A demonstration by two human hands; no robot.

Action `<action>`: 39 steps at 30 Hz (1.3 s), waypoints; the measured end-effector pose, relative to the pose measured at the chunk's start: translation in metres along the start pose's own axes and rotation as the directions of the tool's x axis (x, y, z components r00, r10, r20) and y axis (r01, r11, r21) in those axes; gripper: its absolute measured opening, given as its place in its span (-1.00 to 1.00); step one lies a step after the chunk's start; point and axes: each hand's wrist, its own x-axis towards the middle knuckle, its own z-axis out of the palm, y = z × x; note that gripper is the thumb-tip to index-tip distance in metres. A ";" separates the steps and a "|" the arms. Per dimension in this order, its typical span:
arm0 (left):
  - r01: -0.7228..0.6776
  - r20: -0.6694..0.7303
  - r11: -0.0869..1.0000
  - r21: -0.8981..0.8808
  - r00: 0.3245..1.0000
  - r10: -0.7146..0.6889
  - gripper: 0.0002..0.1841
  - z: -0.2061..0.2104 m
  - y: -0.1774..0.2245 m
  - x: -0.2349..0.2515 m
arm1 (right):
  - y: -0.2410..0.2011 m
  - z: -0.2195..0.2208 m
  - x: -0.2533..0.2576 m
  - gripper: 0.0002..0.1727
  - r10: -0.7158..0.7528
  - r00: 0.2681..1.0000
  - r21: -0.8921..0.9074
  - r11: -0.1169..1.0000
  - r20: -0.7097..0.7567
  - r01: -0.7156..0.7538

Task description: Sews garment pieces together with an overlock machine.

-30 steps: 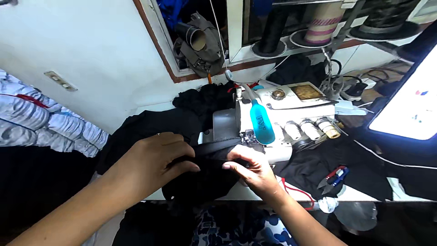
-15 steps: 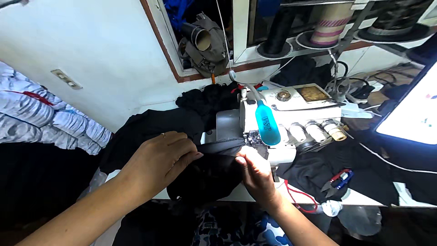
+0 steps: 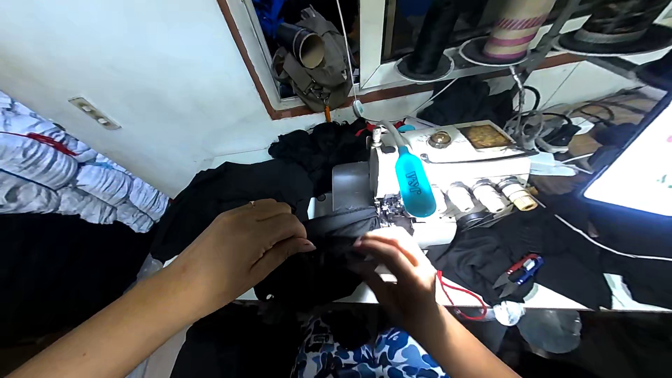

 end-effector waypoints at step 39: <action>0.340 0.408 0.732 -0.590 0.908 -0.093 -0.68 0.018 0.052 -0.107 | 0.042 -0.045 -0.043 -0.73 0.002 0.896 -0.076 0.997 0.444 0.035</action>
